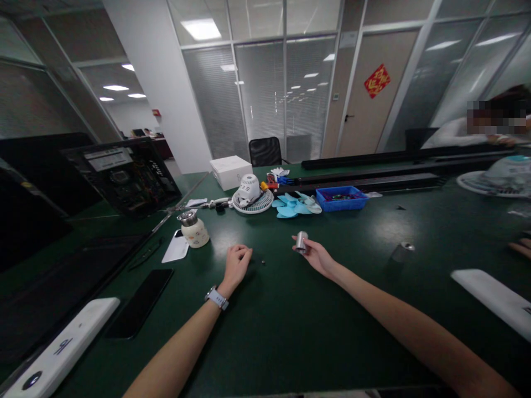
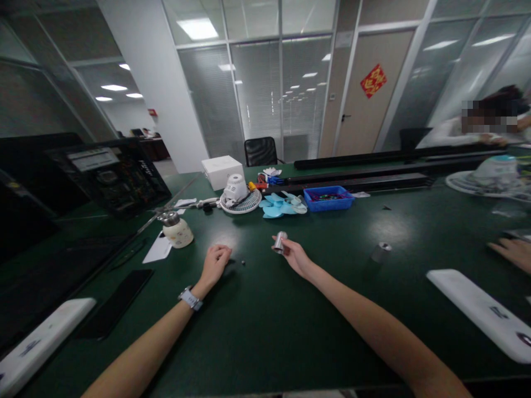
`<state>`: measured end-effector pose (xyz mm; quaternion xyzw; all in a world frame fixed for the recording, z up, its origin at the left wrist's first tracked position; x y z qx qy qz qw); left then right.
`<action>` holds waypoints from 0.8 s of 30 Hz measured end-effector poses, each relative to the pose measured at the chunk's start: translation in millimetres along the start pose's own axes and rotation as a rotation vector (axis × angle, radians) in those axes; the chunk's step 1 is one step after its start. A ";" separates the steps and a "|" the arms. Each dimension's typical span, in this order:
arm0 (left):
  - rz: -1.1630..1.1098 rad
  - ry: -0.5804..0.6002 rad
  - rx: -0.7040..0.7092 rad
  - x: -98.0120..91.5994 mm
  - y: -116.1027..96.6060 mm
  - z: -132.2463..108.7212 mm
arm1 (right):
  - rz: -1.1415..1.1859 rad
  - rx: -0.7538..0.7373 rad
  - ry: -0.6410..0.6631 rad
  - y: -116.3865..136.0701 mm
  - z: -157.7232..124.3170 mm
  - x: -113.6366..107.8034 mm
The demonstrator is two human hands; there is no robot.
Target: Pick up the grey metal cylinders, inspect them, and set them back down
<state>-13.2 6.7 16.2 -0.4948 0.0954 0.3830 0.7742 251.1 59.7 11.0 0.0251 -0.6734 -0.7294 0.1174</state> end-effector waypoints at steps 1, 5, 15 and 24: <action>-0.003 0.000 -0.010 0.1 0.0 0.0 | 0.021 0.014 -0.001 -0.6 -0.4 1.0; -0.015 0.001 -0.029 -0.1 0.7 -0.2 | 0.032 0.022 0.005 1.4 -1.6 4.0; -0.043 0.013 -0.033 2.4 1.5 -0.2 | -1.184 -0.255 -0.565 92.2 17.8 -157.4; 0.039 0.077 0.011 5.4 0.5 -0.4 | -1.447 0.202 -0.580 82.0 23.4 -256.4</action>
Point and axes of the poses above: each hand's wrist, its own z-axis towards the middle knuckle, its own x-axis out of the palm, y = z × x, the point moved 2 cm from there along z, towards the middle knuckle, and after that the axes turned 9 degrees about -y, right-handed, at the moved point
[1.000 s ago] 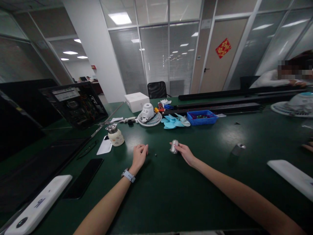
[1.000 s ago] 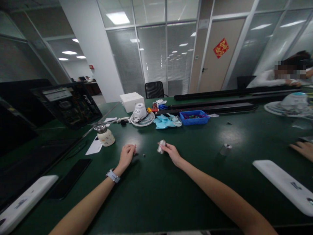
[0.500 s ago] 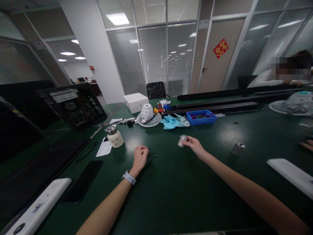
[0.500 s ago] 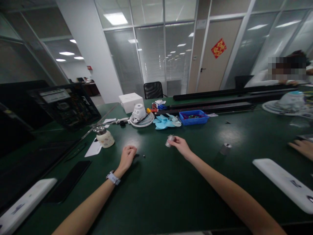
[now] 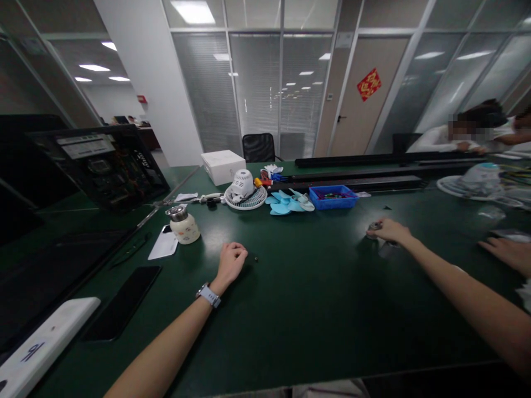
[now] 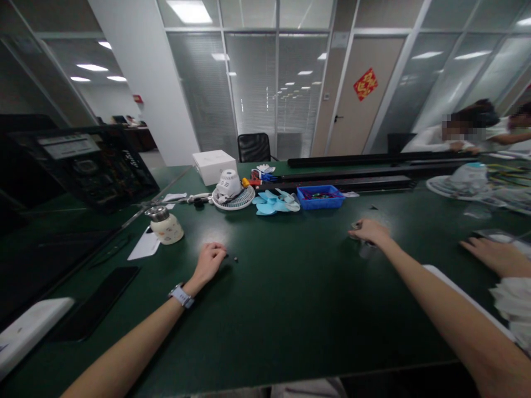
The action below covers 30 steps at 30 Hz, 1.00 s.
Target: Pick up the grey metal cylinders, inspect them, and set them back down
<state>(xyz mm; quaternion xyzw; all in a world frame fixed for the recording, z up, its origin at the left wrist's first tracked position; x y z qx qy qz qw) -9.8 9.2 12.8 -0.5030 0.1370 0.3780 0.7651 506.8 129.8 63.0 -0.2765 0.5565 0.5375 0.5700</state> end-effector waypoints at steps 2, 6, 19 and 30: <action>0.018 0.021 0.011 0.6 0.3 0.1 | 0.021 0.017 -0.011 1.3 -2.9 0.0; 0.028 0.019 0.022 0.9 0.9 1.0 | 0.098 -0.259 -0.377 55.3 -37.8 -19.6; 0.032 0.019 0.052 -1.0 2.6 0.3 | 0.510 -0.839 0.136 270.8 -222.3 80.2; 0.023 0.026 0.056 1.0 1.8 -0.2 | 0.501 -0.539 -0.336 113.2 -120.9 -22.4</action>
Point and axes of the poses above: each hand's wrist, its own z-axis towards the middle knuckle, its own x-axis out of the palm, y = z × x, the point moved 2 cm from there along z, towards the middle knuckle, and after that the axes turned 9 degrees about -y, right-handed, at the moved point
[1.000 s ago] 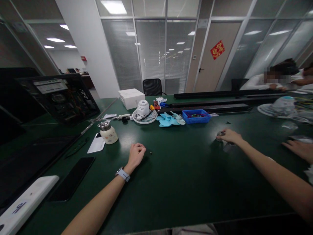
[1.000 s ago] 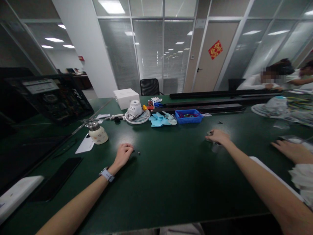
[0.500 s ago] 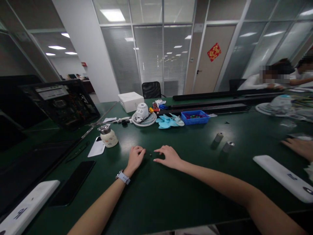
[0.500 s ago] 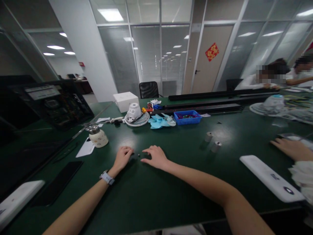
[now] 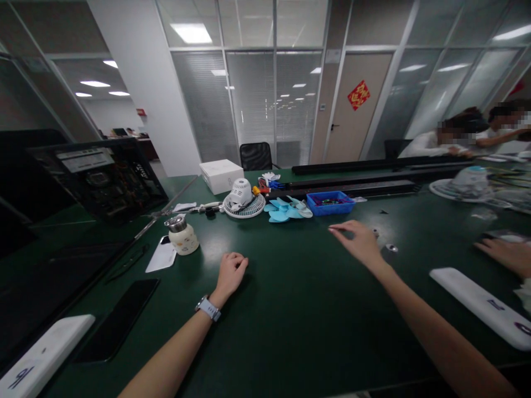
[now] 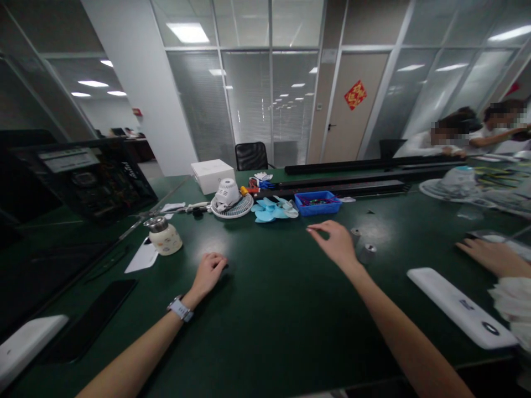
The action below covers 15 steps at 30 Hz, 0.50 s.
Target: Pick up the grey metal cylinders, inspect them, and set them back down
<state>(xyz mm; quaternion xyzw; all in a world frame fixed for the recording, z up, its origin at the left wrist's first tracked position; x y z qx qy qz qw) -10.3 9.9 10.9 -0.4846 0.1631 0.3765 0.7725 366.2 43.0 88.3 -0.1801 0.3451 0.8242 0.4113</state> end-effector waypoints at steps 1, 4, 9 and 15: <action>0.005 -0.001 0.001 0.4 0.0 0.1 | -0.085 0.083 -0.057 -27.7 3.7 -19.9; 0.025 0.014 0.003 1.2 -0.3 0.8 | -0.303 0.367 -0.177 -98.2 5.0 -57.5; 0.048 0.017 0.007 0.4 -0.7 1.8 | -0.433 0.563 -0.029 -137.8 1.2 -56.1; 0.046 0.024 0.009 0.2 0.5 1.6 | -0.438 0.589 0.049 -132.6 9.0 -50.9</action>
Point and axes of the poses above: each hand's wrist, its own z-axis towards the middle knuckle, its own x-axis out of the palm, y = z × x, the point moved 2 cm from there along z, towards the middle knuckle, and after that the axes turned 9 degrees about -y, right-handed, at the moved point
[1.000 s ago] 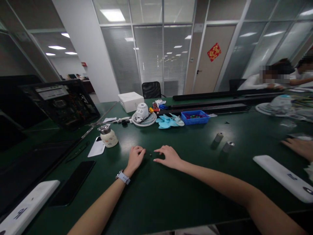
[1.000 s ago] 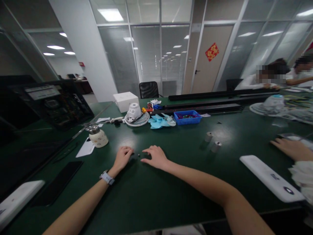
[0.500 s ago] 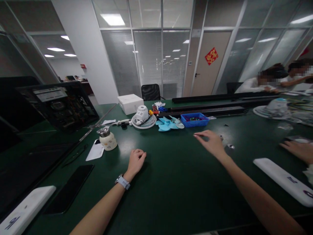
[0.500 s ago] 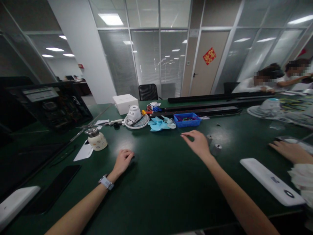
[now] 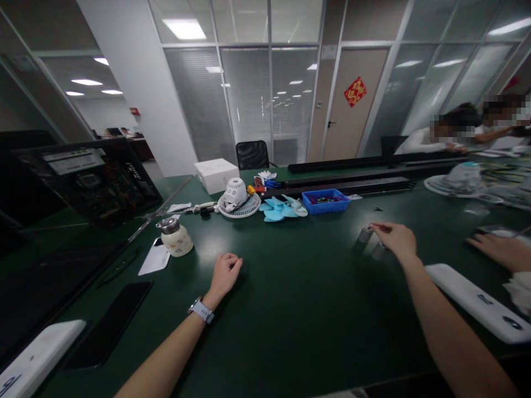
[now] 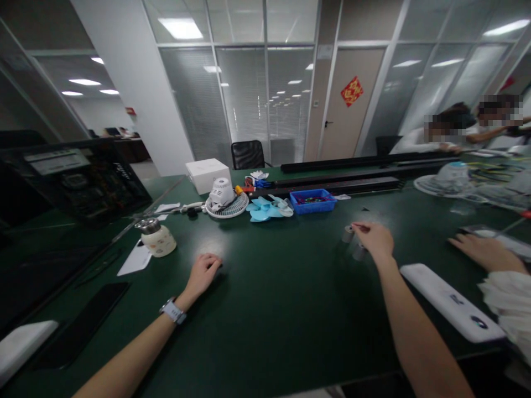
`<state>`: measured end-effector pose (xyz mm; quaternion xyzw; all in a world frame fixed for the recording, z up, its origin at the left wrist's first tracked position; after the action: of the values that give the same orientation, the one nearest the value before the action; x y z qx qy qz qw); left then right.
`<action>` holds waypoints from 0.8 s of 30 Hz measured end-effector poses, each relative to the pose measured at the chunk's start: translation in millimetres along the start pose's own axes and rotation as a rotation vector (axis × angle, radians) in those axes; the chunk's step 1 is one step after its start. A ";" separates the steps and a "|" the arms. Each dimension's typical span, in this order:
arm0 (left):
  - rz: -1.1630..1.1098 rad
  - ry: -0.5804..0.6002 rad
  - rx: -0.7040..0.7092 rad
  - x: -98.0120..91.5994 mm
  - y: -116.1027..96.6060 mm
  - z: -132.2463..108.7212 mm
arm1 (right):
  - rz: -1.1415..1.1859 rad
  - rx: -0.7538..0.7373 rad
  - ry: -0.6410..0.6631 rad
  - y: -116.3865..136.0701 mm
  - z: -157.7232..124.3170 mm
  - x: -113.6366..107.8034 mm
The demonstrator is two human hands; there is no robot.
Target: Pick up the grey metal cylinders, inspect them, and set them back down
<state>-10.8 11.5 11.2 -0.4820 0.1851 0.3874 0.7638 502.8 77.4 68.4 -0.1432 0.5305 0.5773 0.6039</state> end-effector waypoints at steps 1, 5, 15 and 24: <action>-0.003 0.003 0.001 0.2 0.2 0.4 | -0.004 0.005 0.013 -0.4 0.9 0.4; -0.010 0.007 -0.006 -0.3 0.0 1.9 | -0.004 0.010 0.025 -4.2 3.9 4.1; -0.053 0.011 -0.026 -17.3 -16.7 -43.6 | 0.017 0.064 0.145 -3.0 7.9 7.3; -0.081 0.026 -0.013 -12.6 -22.6 -36.7 | 0.198 0.092 0.133 -33.8 -11.8 -2.9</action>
<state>2.0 -31.3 15.8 -0.4992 0.1729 0.3509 0.7732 526.6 56.7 51.2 -0.1000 0.6069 0.5985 0.5133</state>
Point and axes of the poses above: each hand's wrist, its own z-axis towards the middle knuckle, its own x-axis out of the palm, y = z × x, the point moved 2 cm from there along z, towards the middle knuckle, and after that the axes turned 9 degrees about -y, right-handed, at the moved point
